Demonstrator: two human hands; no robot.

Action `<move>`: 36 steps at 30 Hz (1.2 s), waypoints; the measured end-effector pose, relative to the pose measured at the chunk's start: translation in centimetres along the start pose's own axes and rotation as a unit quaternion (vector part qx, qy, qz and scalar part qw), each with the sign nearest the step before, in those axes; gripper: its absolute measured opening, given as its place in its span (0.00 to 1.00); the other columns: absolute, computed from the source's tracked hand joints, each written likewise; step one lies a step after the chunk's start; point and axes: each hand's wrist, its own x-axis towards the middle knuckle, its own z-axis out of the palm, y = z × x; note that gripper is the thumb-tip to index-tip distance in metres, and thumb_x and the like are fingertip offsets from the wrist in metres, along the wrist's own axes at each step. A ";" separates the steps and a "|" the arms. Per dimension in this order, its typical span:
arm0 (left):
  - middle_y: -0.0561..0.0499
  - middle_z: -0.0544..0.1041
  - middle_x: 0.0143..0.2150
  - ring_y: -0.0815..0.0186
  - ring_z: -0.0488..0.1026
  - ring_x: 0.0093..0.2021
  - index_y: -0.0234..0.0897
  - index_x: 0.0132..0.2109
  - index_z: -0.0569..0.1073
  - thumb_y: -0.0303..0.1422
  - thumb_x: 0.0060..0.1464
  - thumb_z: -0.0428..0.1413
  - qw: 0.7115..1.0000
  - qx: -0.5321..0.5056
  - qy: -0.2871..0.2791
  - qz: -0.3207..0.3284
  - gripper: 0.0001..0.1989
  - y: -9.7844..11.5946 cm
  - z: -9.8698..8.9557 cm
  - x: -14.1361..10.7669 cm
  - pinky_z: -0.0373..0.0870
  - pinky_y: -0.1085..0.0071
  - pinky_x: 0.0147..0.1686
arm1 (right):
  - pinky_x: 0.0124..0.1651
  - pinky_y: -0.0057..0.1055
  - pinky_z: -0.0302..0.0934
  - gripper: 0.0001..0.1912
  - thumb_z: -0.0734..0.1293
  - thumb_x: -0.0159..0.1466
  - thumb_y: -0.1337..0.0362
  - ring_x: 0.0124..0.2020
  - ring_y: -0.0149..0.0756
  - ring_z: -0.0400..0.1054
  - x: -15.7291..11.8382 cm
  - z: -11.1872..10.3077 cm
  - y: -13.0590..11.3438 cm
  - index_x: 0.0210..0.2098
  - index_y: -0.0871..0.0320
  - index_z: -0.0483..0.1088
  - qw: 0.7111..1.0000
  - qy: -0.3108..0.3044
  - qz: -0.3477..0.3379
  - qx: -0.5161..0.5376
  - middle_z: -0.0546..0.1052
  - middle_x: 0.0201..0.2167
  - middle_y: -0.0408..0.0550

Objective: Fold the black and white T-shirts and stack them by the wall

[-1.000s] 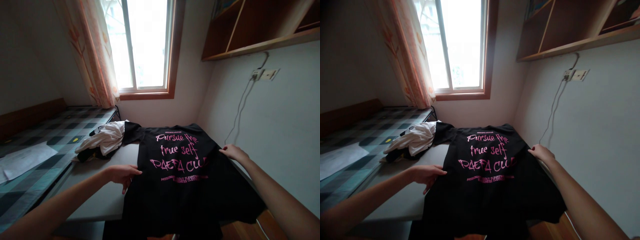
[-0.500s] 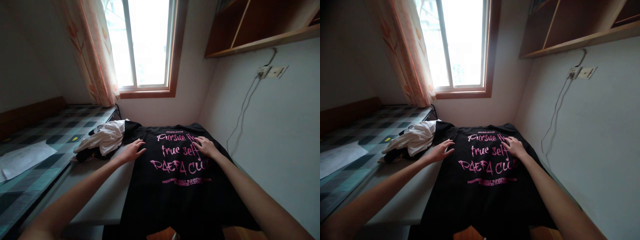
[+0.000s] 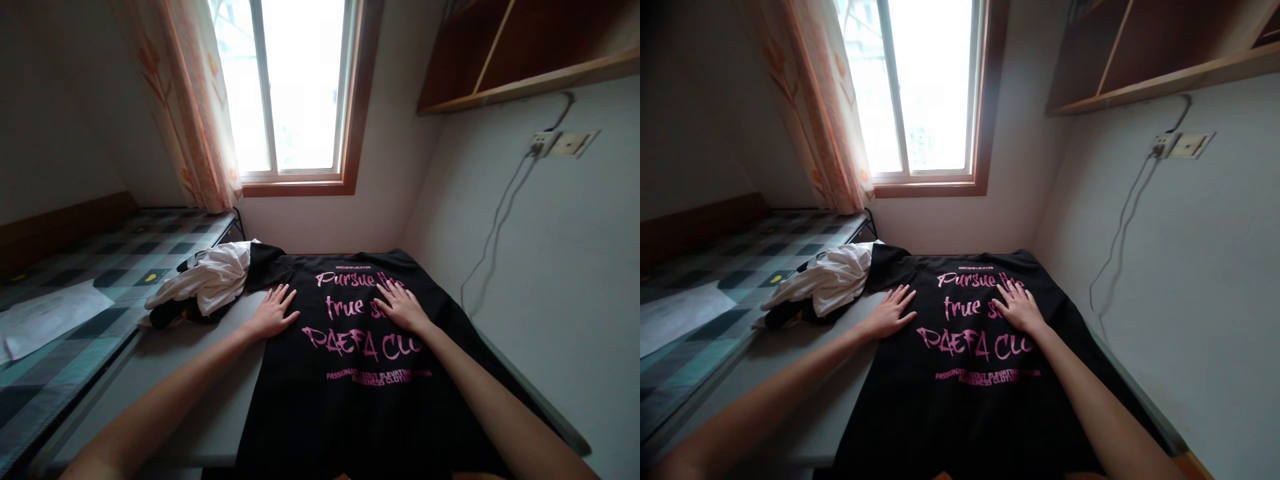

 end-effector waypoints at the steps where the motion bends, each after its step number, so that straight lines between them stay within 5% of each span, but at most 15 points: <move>1: 0.39 0.48 0.72 0.52 0.41 0.72 0.35 0.70 0.53 0.53 0.62 0.42 1.000 0.003 -0.002 -0.002 0.37 0.1 0.0 -0.1 0.39 0.55 0.68 | 0.69 0.47 0.39 0.37 0.48 0.67 0.41 0.71 0.48 0.39 0.0 0.0 0.0 0.69 0.54 0.51 1.000 0.000 0.001 0.000 0.48 0.71 0.54; 5: 0.37 0.49 0.72 0.50 0.43 0.72 0.33 0.69 0.54 0.54 0.61 0.43 1.000 0.012 0.002 -0.017 0.39 0.6 0.4 -0.7 0.43 0.53 0.67 | 0.68 0.48 0.39 0.37 0.50 0.67 0.41 0.71 0.49 0.40 0.2 0.6 0.3 0.69 0.54 0.53 1.000 0.018 -0.004 0.009 0.50 0.71 0.53; 9: 0.41 0.59 0.69 0.54 0.54 0.68 0.36 0.65 0.62 0.46 0.64 0.45 0.998 -0.003 0.052 -0.027 0.28 0.1 0.7 -0.6 0.53 0.57 0.65 | 0.67 0.49 0.44 0.35 0.52 0.67 0.44 0.69 0.51 0.47 0.3 1.4 0.8 0.65 0.57 0.60 0.996 0.071 -0.022 0.051 0.57 0.68 0.56; 15: 0.43 0.70 0.58 0.55 0.66 0.56 0.38 0.58 0.69 0.29 0.59 0.51 0.979 0.074 0.180 -0.053 0.20 -3.3 -0.9 1.2 0.64 0.59 0.54 | 0.60 0.45 0.58 0.25 0.55 0.67 0.52 0.56 0.47 0.67 0.2 1.0 2.5 0.49 0.61 0.74 0.953 0.240 -0.068 0.173 0.75 0.52 0.59; 22: 0.41 0.74 0.45 0.56 0.70 0.45 0.33 0.49 0.74 0.22 0.60 0.46 0.973 0.198 0.096 -0.065 0.16 -6.4 -3.1 3.1 0.67 0.62 0.44 | 0.53 0.45 0.64 0.22 0.55 0.65 0.54 0.45 0.47 0.72 -0.4 0.8 7.4 0.39 0.61 0.75 0.917 0.359 0.022 0.175 0.79 0.41 0.59; 27: 0.41 0.73 0.42 0.58 0.72 0.42 0.32 0.46 0.74 0.18 0.59 0.43 0.968 0.224 0.074 -0.084 0.18 -6.3 -2.6 3.1 0.68 0.66 0.39 | 0.56 0.42 0.62 0.24 0.53 0.67 0.56 0.50 0.46 0.71 -0.6 1.5 8.4 0.46 0.63 0.75 0.936 0.320 0.083 0.124 0.77 0.47 0.60; 36: 0.39 0.72 0.41 0.55 0.71 0.44 0.30 0.41 0.76 0.19 0.59 0.42 0.962 0.219 0.095 -0.134 0.17 -5.4 -1.9 1.6 0.69 0.64 0.40 | 0.64 0.45 0.53 0.28 0.52 0.69 0.50 0.64 0.46 0.58 -1.2 1.7 7.0 0.61 0.55 0.66 0.989 0.114 0.087 -0.018 0.67 0.62 0.55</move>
